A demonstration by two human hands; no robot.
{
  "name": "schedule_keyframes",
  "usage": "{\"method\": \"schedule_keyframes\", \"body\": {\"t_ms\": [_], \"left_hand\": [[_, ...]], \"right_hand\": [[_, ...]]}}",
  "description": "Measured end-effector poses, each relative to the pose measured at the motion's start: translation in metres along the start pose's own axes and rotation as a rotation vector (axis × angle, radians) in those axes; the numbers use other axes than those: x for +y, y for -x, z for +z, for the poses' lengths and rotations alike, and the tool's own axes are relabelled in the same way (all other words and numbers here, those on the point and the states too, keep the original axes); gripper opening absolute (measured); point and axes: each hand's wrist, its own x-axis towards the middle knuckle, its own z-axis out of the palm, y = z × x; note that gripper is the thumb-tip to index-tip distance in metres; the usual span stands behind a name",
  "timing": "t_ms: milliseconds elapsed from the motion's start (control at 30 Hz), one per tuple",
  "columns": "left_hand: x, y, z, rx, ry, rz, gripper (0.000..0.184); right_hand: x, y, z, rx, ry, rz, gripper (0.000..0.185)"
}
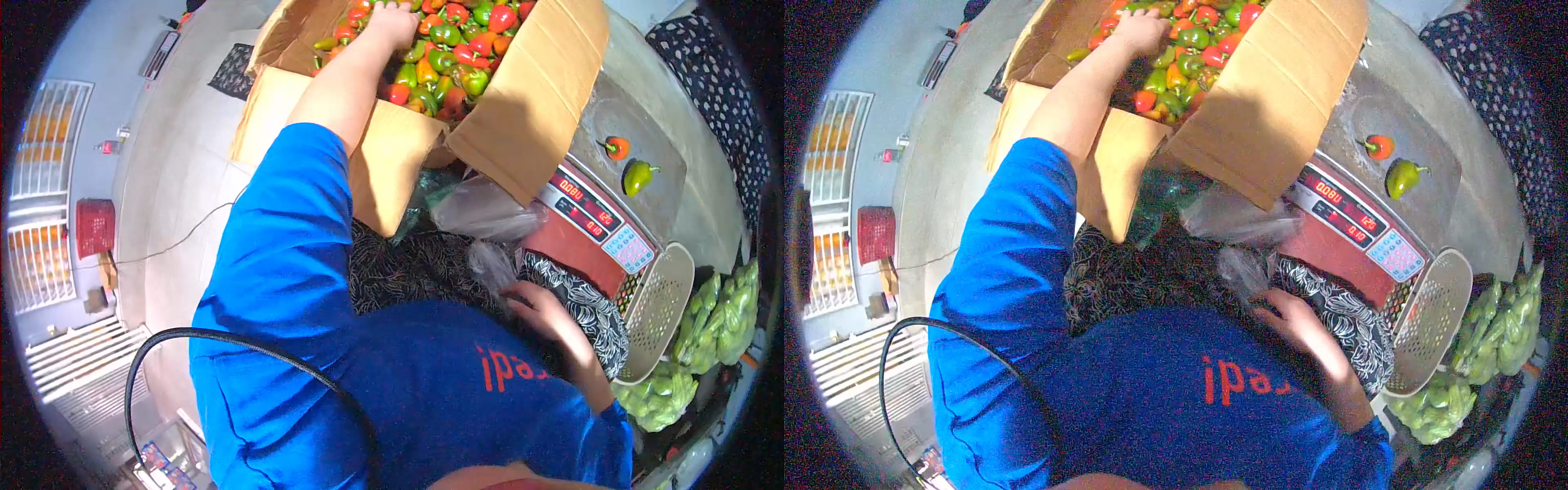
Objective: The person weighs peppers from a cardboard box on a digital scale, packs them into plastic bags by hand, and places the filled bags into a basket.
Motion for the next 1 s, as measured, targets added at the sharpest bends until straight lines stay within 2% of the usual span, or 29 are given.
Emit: {"method": "schedule_keyframes", "body": {"t_ms": [100, 133, 233, 267, 367, 400, 500, 600, 700, 733, 767, 833, 900, 967, 1000], "left_hand": [[-0.002, -0.012, 0.017, 0.021, 0.035, 0.015, 0.034], [-0.007, -0.023, 0.024, -0.103, -0.017, 0.009, 0.045], [0.000, -0.010, 0.025, 0.165, -0.014, -0.030, 0.037], [0.002, -0.009, 0.018, 0.045, -0.069, -0.034, 0.032], [0.005, -0.006, 0.018, 0.056, -0.165, -0.134, 0.031], [0.003, -0.006, 0.012, -0.011, -0.143, -0.169, 0.033], [0.007, 0.007, -0.002, 0.012, -0.107, -0.277, 0.032], [0.000, 0.001, 0.002, 0.013, -0.084, -0.307, 0.039], [-0.014, 0.005, -0.024, -0.103, 0.363, -0.348, 0.053], [-0.029, 0.007, -0.034, -0.095, 0.556, -0.355, 0.066], [-0.038, 0.022, -0.037, 0.109, 1.178, -0.327, 0.025], [-0.067, 0.001, -0.009, 0.194, 1.718, -0.419, 0.027], [-0.079, 0.002, -0.010, 0.553, 2.527, -0.187, 0.032], [-0.093, 0.014, -0.010, 0.592, 2.695, 0.024, 0.041], [-0.092, 0.016, -0.010, 0.703, 2.678, -0.045, 0.039]], "right_hand": [[-0.004, 0.002, -0.004, 0.000, -0.009, 0.010, 0.028], [-0.005, 0.003, -0.003, 0.010, -0.029, 0.010, 0.028], [-0.003, 0.003, -0.002, 0.015, -0.029, -0.015, 0.028], [0.000, 0.002, -0.002, 0.011, -0.018, -0.028, 0.028], [0.014, 0.000, 0.004, 0.057, 0.024, -0.120, 0.027], [0.016, -0.001, 0.004, 0.053, 0.025, -0.129, 0.027], [0.016, -0.001, 0.005, 0.050, 0.029, -0.145, 0.026], [0.013, -0.001, 0.004, 0.059, 0.028, -0.150, 0.025], [0.014, -0.001, 0.004, 0.070, 0.002, -0.157, 0.025], [0.014, -0.001, 0.003, 0.071, 0.002, -0.155, 0.025], [0.014, 0.000, 0.003, 0.074, 0.001, -0.152, 0.025], [0.016, 0.000, 0.002, 0.045, -0.013, -0.098, 0.024], [0.015, 0.000, 0.002, 0.027, -0.023, -0.071, 0.024], [0.010, 0.000, -0.001, 0.022, -0.025, -0.070, 0.024], [0.010, -0.001, -0.001, 0.016, -0.025, -0.064, 0.024]]}}
